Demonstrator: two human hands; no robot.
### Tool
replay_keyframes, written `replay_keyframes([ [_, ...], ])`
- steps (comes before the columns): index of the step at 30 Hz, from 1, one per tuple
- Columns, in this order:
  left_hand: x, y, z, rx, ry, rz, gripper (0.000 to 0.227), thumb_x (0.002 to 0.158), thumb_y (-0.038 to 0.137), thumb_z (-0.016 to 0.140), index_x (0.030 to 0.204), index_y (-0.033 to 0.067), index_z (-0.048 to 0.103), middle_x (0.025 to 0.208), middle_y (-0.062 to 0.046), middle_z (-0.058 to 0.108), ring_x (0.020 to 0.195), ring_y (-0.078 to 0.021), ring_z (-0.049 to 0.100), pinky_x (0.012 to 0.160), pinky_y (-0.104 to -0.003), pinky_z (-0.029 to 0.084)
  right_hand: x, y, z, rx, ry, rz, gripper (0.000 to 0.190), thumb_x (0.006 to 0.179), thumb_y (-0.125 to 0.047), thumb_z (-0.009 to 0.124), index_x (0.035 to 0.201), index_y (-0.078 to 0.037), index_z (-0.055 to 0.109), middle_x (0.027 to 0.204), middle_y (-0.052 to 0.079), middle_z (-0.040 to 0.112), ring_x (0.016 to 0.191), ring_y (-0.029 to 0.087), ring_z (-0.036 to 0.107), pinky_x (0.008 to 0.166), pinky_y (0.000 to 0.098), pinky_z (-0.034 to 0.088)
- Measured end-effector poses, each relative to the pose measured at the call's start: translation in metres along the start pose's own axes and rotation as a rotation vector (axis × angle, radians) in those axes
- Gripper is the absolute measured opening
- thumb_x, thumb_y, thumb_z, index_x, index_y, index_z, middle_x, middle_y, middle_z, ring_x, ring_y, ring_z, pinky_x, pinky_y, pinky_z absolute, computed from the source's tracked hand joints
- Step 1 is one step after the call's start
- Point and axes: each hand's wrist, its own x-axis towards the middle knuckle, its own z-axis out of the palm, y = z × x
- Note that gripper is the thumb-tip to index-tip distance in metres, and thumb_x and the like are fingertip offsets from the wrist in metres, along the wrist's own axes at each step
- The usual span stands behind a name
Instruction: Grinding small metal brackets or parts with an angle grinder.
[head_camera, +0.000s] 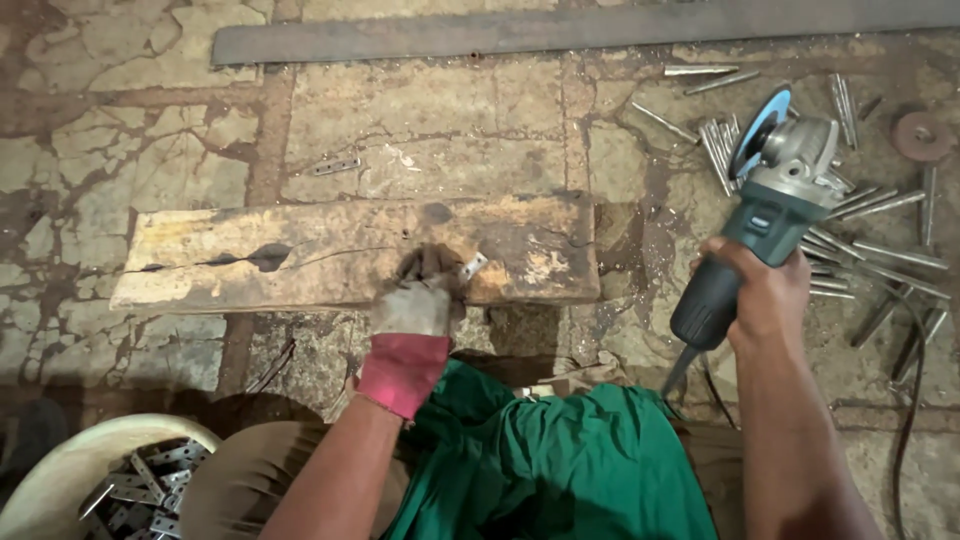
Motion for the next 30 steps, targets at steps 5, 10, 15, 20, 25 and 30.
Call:
replay_keyframes([
  [5,-0.005,0.009,-0.011,0.100,-0.164,0.075,0.030,0.090,0.025,0.061,0.117,0.0153,0.068,0.087,-0.011,0.075,0.075,-0.0248,0.075,0.057,-0.040,0.060,0.000,-0.003,0.000,0.026,0.011,0.005,0.036,0.080,0.005,0.075,0.113,0.001,0.059,0.089,0.012,0.070,0.071,0.024,0.072,0.063,0.0374,0.062],
  [10,-0.012,0.033,0.000,-0.294,-0.164,-0.048,0.037,0.103,0.044,0.052,0.100,0.0121,0.071,0.081,-0.011,0.073,0.070,-0.0277,0.075,0.061,-0.043,0.061,0.001,-0.007,-0.006,-0.167,-0.007,-0.118,0.036,0.080,0.000,0.080,0.113,0.002,0.064,0.096,0.011,0.070,0.076,0.020,0.070,0.069,0.0337,0.059],
  [15,-0.020,0.047,0.007,-0.289,-0.181,-0.006,0.031,0.098,0.038,0.053,0.097,0.0135,0.071,0.081,-0.010,0.075,0.075,-0.0318,0.075,0.064,-0.049,0.060,0.003,-0.015,-0.022,-0.744,-0.020,-0.252,0.054,0.077,-0.019,0.089,0.122,0.001,0.067,0.108,0.015,0.074,0.092,0.025,0.072,0.083,0.0391,0.057],
  [20,-0.013,0.049,0.038,-0.240,-0.153,0.000,0.026,0.097,0.030,0.052,0.102,0.0110,0.069,0.082,-0.011,0.075,0.074,-0.0324,0.076,0.056,-0.048,0.061,-0.001,-0.012,-0.023,-1.122,-0.147,-0.126,0.075,0.068,-0.033,0.089,0.133,-0.005,0.066,0.113,0.017,0.075,0.099,0.031,0.073,0.088,0.0446,0.057],
  [25,-0.008,0.049,0.035,-0.286,-0.200,0.002,0.028,0.094,0.038,0.057,0.097,0.0127,0.070,0.083,-0.011,0.075,0.079,-0.0321,0.076,0.063,-0.049,0.061,-0.021,-0.011,0.001,-1.447,-0.472,0.098,0.091,0.063,-0.039,0.086,0.144,-0.013,0.055,0.111,0.016,0.076,0.095,0.031,0.075,0.084,0.0450,0.061],
  [30,0.001,0.050,0.029,-0.332,-0.283,-0.063,0.027,0.093,0.037,0.058,0.098,0.0140,0.072,0.086,-0.013,0.076,0.082,-0.0344,0.076,0.068,-0.051,0.060,-0.032,-0.010,0.027,-1.501,-0.640,0.263,0.088,0.068,-0.036,0.079,0.149,-0.017,0.049,0.104,0.015,0.078,0.085,0.029,0.079,0.081,0.0422,0.065],
])
